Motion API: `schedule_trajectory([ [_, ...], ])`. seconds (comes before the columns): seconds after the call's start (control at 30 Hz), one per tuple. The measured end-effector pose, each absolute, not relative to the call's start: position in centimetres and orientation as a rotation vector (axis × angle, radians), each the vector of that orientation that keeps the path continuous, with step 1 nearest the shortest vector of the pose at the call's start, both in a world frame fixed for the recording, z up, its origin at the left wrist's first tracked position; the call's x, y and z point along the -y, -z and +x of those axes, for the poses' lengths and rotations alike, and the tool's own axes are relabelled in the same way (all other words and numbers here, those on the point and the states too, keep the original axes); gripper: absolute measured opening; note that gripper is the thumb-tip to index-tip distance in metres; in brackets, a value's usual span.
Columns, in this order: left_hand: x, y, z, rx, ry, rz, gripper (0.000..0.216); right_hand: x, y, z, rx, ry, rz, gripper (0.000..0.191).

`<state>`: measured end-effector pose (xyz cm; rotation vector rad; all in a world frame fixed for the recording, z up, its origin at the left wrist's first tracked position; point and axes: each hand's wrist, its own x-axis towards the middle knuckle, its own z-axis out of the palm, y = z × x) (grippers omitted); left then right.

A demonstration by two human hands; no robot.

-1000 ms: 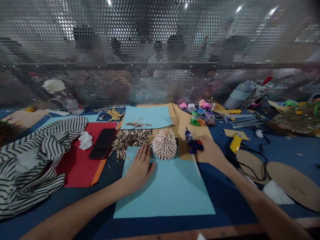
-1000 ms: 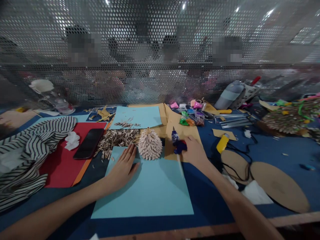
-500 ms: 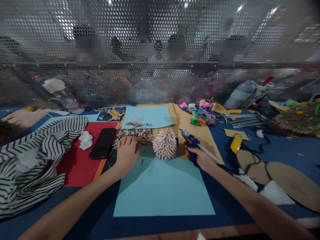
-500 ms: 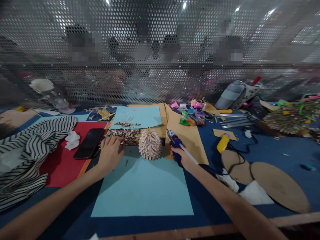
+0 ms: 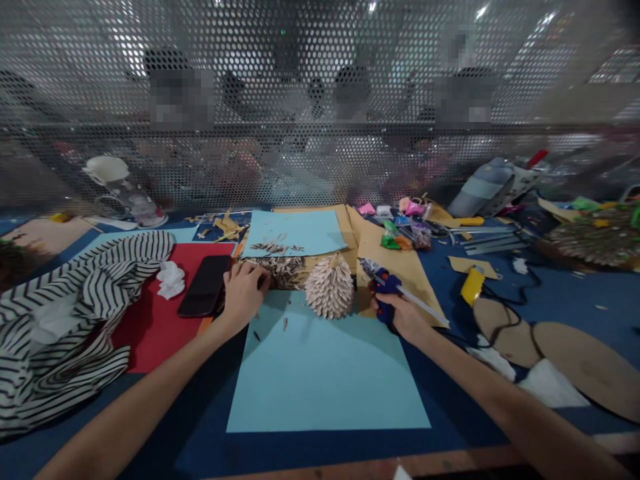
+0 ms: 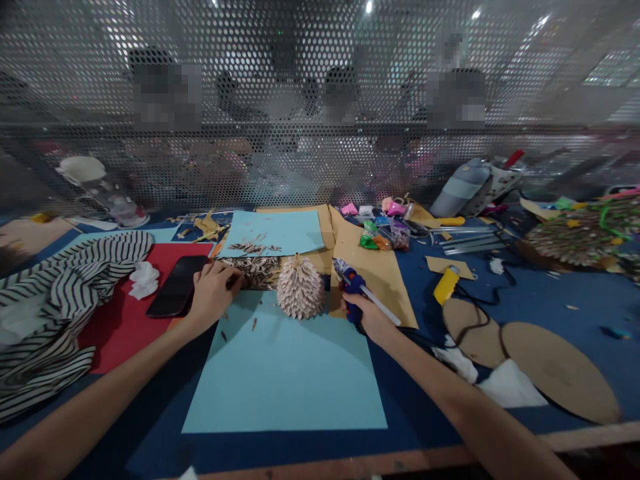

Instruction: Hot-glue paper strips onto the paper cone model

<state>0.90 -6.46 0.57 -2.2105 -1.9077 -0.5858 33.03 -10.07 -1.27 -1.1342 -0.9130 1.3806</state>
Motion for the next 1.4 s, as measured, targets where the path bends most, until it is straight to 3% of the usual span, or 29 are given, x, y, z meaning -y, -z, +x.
schedule_trajectory([
  [0.43, 4.2, 0.5, -0.7, 1.918, 0.973, -2.391, 0.014, 10.4, 1.3, 32.8, 0.879, -1.379, -1.157, 0.024],
  [0.83, 5.4, -0.2, 0.0, 1.678, 0.956, -2.322, 0.013, 10.4, 1.5, 32.8, 0.908, -1.37, -1.158, 0.018],
  [1.4, 5.1, -0.3, -0.1, 1.775, 1.024, -2.312, 0.014, 10.5, 1.0, 32.8, 0.891, -1.387, -1.167, 0.021],
])
